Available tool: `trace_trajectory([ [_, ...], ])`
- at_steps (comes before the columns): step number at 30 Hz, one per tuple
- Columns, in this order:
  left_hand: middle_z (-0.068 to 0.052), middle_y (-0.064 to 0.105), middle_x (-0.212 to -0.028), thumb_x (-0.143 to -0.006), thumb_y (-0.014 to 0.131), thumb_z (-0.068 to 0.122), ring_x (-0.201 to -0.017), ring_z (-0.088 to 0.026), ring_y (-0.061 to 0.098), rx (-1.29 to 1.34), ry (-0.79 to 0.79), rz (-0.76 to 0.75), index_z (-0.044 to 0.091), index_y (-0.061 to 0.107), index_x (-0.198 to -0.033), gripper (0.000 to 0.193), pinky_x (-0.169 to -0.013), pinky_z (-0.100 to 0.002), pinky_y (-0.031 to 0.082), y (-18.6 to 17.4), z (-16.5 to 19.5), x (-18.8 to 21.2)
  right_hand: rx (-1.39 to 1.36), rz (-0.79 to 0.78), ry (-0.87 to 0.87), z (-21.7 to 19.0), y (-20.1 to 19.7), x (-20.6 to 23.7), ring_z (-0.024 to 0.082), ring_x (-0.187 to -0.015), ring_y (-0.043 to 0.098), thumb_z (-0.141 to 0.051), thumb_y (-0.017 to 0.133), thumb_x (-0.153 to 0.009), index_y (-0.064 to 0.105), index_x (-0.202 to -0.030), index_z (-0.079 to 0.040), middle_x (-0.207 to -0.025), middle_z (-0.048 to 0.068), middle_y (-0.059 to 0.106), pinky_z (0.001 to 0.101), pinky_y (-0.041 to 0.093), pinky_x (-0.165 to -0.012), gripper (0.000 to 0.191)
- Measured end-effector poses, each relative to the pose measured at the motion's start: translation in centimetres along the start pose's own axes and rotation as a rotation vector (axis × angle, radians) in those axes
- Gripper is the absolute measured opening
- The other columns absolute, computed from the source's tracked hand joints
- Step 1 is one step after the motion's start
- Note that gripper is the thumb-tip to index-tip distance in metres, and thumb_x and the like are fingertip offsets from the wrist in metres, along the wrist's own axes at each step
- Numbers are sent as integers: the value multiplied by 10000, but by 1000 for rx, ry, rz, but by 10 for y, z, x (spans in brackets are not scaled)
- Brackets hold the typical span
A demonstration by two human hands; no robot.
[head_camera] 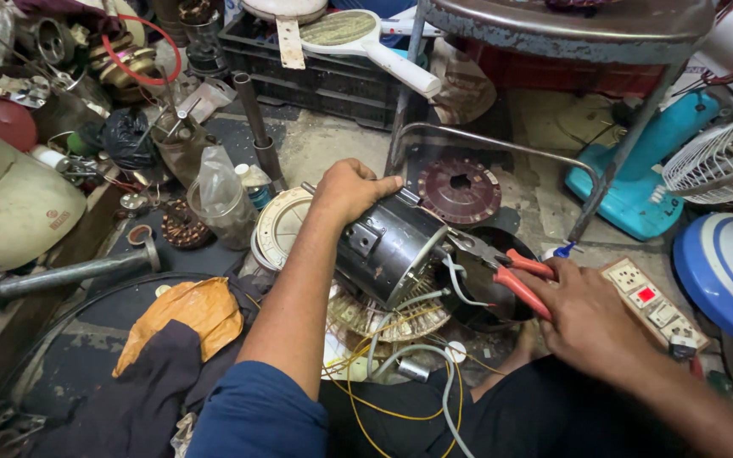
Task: The person sits on the floor and works on an electric motor, using pliers to adjust wires and components. They repeatedly reposition the motor and manipulate wires with both hands, occasionally using tools to secure connections.
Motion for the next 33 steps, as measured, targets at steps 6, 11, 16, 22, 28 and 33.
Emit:
trace_trajectory([
  [6,-156,774,-927,-644,872,572,-866,-267,754,-9,8,9,60,746,-919,595,-828,-370,563,-2,0,0,95,39,88,-15,-15,4,359,-1094,552,-173,710,-739,401,-1537,-444,-1374,138,512,492,477,-942,897],
  [11,-159,781,-926,-645,865,578,-871,-267,757,-9,9,11,51,753,-912,601,-833,-370,566,-1,-1,0,-125,-96,59,10,13,-5,287,-1096,617,-189,715,-769,502,-1437,-290,-1227,119,599,415,524,-995,708],
  [16,-163,776,-928,-648,870,571,-873,-276,756,-12,22,14,49,749,-932,607,-834,-373,563,0,-2,-2,-401,-61,-37,17,36,-7,304,-1142,601,-217,761,-788,517,-1475,-225,-1201,128,598,431,478,-995,729],
  [22,-165,779,-945,-646,860,579,-886,-282,759,-23,29,16,47,755,-947,621,-838,-378,567,1,-2,-5,-455,-155,55,22,47,-6,275,-1142,596,-300,746,-826,508,-1472,-279,-1261,103,628,414,489,-997,689],
  [28,-166,776,-954,-643,865,586,-897,-278,755,-13,20,19,47,764,-955,631,-849,-374,563,0,-4,-2,-190,-110,51,9,35,-1,257,-1164,575,-330,711,-876,469,-1540,-346,-1258,80,576,377,473,-1033,707],
  [33,-163,779,-951,-643,865,573,-888,-277,759,-11,25,20,48,765,-952,617,-849,-370,564,0,-2,-1,-205,-194,128,14,30,-1,250,-1199,575,-309,706,-852,426,-1544,-365,-1264,53,574,387,454,-1046,749],
])
Point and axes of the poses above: each hand's wrist, its own x-axis away from the middle knuckle, its own y-axis out of the palm, z = x × y, the point moved 6 cm from there along -x, towards the middle knuckle
